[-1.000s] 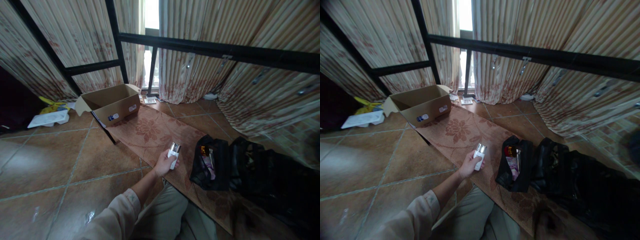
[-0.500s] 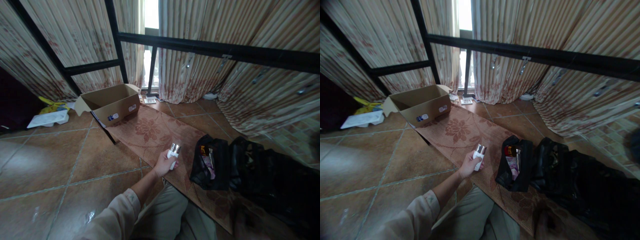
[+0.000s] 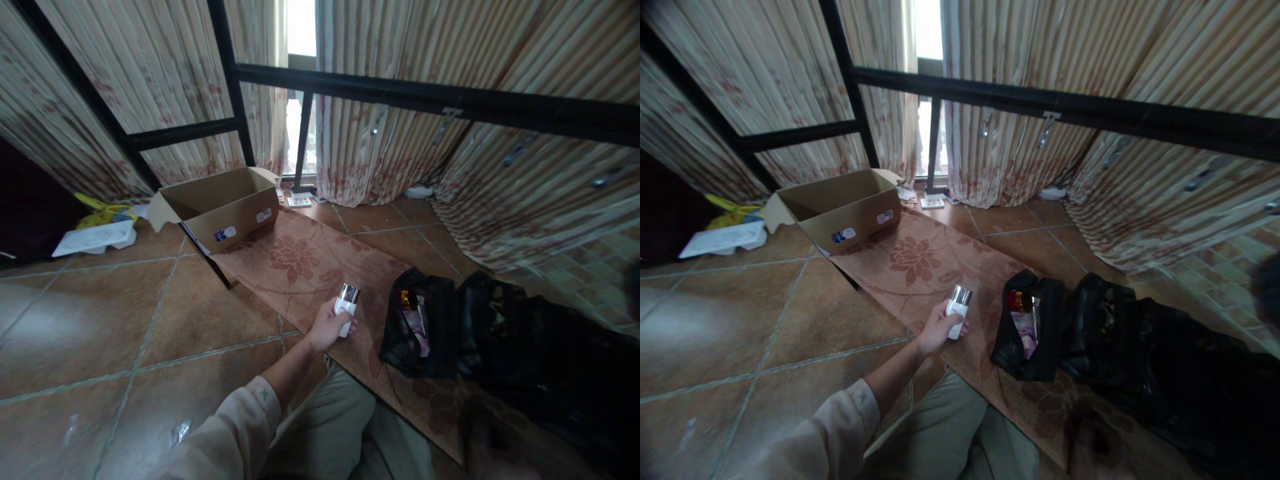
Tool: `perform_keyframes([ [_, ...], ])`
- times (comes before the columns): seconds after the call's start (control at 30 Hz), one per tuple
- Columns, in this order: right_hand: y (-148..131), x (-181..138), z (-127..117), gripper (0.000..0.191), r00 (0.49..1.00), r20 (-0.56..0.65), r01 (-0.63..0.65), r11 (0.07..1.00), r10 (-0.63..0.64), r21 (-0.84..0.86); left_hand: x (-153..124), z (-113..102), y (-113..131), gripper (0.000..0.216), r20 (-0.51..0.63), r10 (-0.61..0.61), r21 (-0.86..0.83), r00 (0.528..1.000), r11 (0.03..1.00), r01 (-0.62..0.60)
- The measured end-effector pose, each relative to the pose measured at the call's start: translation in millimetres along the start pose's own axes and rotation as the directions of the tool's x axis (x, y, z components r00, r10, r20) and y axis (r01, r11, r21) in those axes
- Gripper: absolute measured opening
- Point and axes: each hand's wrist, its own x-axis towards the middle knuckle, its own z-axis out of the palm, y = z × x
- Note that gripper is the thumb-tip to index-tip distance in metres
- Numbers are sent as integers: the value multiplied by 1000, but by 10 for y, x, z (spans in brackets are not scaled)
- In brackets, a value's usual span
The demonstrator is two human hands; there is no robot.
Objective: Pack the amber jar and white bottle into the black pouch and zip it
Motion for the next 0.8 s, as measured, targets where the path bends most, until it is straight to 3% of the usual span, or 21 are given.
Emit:
perform_keyframes([
  [0.23, -89, -74, 73, 41, 990, -97, -111, 993, 106, -46, 53, -53, -47, 26, 50, -28, -81, 998, 996, 32],
  [0.4, -103, -54, 58, 46, 990, -39, -141, 988, 139, -65, 75, -66, -60, 28, 52, -29, -142, 998, 989, 36],
  [0.63, -143, -63, 0, 42, 994, -80, -76, 997, 76, 1, 102, -92, -85, 35, 63, -45, -136, 997, 989, 53],
  [0.8, -142, -60, 13, 48, 991, -54, -127, 992, 126, -14, 109, -97, -97, 37, 66, -28, -166, 997, 985, 39],
])
